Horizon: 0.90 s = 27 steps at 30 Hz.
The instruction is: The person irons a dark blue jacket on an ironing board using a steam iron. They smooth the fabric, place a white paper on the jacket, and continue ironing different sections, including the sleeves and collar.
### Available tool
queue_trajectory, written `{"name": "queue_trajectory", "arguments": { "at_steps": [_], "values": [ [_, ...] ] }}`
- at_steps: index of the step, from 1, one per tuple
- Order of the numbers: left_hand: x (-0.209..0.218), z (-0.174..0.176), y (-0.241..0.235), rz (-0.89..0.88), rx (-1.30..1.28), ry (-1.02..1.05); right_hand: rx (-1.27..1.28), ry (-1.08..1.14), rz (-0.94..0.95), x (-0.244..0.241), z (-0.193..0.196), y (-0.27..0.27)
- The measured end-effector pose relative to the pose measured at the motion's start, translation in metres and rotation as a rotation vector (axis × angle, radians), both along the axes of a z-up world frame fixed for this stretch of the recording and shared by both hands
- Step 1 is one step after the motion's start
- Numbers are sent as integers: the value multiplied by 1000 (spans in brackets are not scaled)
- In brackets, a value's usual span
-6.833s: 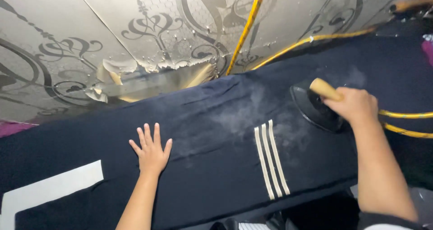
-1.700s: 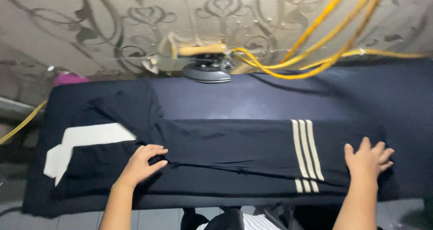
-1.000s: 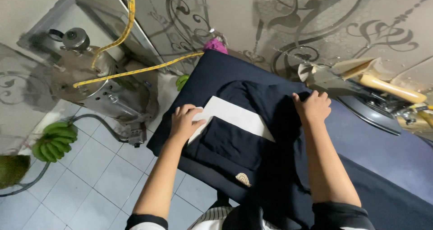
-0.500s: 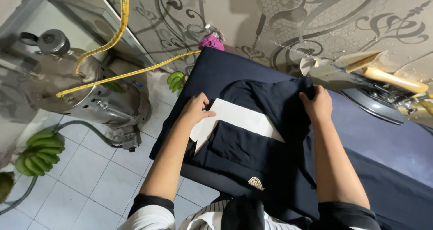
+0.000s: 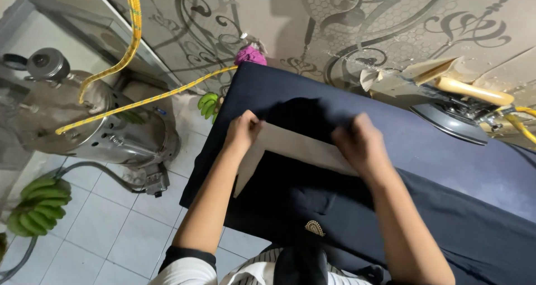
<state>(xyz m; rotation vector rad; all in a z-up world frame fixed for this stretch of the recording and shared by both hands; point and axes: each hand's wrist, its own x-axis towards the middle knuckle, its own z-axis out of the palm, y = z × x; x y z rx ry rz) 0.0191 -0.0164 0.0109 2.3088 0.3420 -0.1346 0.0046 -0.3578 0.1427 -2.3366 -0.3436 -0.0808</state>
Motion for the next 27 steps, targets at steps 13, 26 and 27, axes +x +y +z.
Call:
{"name": "queue_trajectory", "arguments": {
  "at_steps": [13,26,27],
  "values": [
    [-9,11,-29,141,-320,-23,55,-101,817,-139,-38,73],
    [-63,19,-63,30,-623,504,280,70,63,23,-7,-10],
    [-62,3,-59,86,-667,432,283,80,-257,37,-20,-32]
  ]
}}
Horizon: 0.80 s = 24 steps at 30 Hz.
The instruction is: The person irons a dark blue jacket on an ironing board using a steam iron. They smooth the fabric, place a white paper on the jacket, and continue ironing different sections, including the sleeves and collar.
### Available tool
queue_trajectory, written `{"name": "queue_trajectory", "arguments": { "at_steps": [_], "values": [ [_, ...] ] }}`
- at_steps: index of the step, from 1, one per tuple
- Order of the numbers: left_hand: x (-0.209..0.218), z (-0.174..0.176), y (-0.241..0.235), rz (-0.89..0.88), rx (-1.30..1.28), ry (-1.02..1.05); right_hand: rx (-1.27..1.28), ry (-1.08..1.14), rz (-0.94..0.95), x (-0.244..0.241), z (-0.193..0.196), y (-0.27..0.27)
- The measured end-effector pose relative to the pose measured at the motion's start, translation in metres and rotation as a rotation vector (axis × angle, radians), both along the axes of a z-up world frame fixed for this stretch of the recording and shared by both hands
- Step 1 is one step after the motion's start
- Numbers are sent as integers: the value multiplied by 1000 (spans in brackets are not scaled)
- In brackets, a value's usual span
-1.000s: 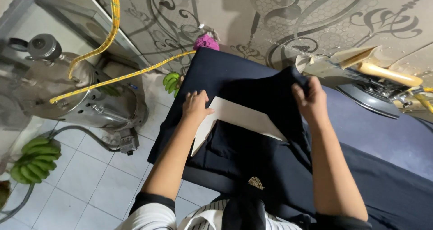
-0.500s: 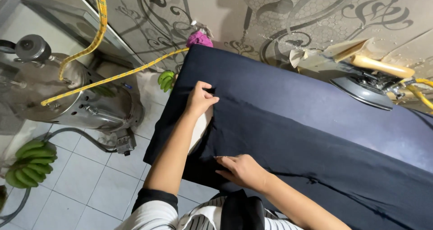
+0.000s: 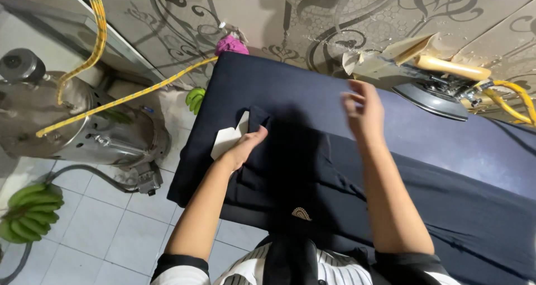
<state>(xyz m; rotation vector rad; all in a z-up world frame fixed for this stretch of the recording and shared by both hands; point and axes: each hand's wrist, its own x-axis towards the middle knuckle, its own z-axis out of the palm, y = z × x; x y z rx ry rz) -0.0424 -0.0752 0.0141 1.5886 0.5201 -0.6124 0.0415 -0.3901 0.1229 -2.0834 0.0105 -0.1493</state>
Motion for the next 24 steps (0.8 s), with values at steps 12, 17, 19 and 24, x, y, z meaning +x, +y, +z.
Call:
{"name": "queue_trajectory", "arguments": {
  "at_steps": [12,17,19,24],
  "values": [
    [-13,17,-15,-94,298,-465,-565,310,158,-122,-83,-23],
    [-24,28,-17,-102,424,-389,-480,428,129,-131,-53,-19],
    [-26,9,-10,-116,491,-349,-529,412,171,-136,-58,-16],
    [-44,-6,34,181,732,-549,-755,-465,276,-133,-29,17]
  ]
}}
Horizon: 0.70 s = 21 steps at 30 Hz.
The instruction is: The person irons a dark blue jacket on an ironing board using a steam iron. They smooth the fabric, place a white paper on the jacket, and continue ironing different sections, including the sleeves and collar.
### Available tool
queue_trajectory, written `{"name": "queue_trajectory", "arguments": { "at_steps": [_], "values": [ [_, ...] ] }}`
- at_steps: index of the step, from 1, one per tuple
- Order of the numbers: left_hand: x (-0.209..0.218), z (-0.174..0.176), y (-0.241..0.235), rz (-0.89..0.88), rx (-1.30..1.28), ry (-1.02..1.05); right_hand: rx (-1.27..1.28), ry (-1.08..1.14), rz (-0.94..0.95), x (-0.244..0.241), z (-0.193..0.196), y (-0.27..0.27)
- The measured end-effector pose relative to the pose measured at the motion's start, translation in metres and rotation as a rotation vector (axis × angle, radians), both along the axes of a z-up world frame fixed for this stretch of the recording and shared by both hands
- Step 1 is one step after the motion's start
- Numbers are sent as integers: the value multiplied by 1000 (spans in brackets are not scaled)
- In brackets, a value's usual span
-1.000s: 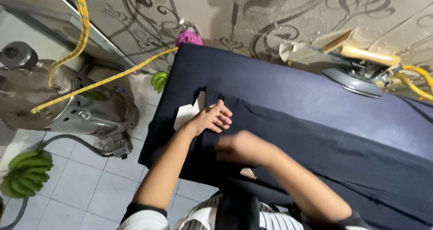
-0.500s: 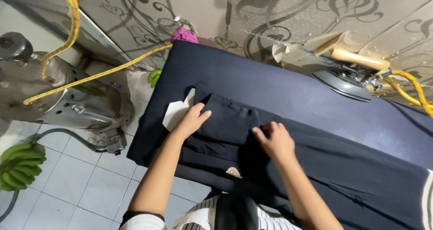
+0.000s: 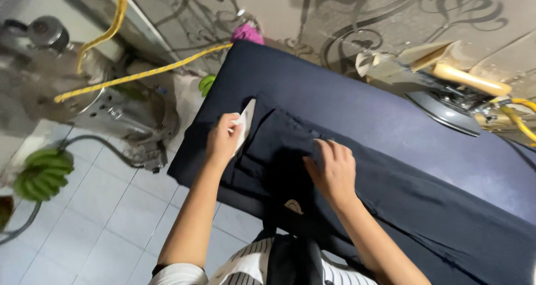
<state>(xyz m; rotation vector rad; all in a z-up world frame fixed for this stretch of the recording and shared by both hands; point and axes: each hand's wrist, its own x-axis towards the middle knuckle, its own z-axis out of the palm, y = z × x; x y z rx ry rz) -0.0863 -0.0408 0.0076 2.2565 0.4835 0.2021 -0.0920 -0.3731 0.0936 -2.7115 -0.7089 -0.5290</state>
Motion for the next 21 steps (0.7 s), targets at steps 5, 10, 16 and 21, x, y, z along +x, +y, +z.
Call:
{"name": "queue_trajectory", "arguments": {
  "at_steps": [5,10,16,21],
  "values": [
    [-46,15,13,-48,145,199,52,107,443,9,-52,76],
    [-61,18,9,-118,169,240,59,42,447,17,-89,105],
    [-59,59,-20,-396,345,230,786,561,148,18,-48,93],
    [-29,9,-18,-408,484,508,705,386,285,5,-25,95]
  ]
}}
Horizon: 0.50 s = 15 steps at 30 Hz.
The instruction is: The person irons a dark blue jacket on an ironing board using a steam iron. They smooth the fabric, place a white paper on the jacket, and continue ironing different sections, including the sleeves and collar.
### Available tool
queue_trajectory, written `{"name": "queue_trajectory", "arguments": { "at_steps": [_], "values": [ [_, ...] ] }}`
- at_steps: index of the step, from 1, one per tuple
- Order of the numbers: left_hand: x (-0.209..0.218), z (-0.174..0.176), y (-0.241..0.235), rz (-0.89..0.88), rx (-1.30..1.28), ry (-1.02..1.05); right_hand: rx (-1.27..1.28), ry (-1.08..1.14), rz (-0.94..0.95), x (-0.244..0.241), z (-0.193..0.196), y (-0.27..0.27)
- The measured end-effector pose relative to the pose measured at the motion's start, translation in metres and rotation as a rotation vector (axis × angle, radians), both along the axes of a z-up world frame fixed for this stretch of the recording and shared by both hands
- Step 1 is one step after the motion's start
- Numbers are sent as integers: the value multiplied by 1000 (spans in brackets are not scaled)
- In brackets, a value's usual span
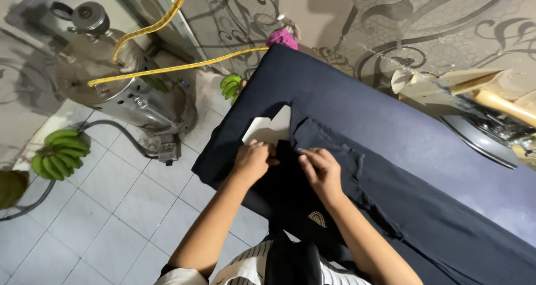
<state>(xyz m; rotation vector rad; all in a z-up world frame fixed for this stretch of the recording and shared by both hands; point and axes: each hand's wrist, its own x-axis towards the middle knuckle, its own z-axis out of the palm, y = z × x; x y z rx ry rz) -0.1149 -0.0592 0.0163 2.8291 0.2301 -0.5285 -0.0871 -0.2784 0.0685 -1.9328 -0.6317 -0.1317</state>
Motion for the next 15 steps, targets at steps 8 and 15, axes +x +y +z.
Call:
{"name": "queue_trajectory", "arguments": {
  "at_steps": [8,15],
  "values": [
    [88,48,-1,193,-144,-488,-319,-378,155,-15,-14,6],
    [118,0,-24,305,-17,-450,-343,-409,98,-32,-9,-29]
  ]
}}
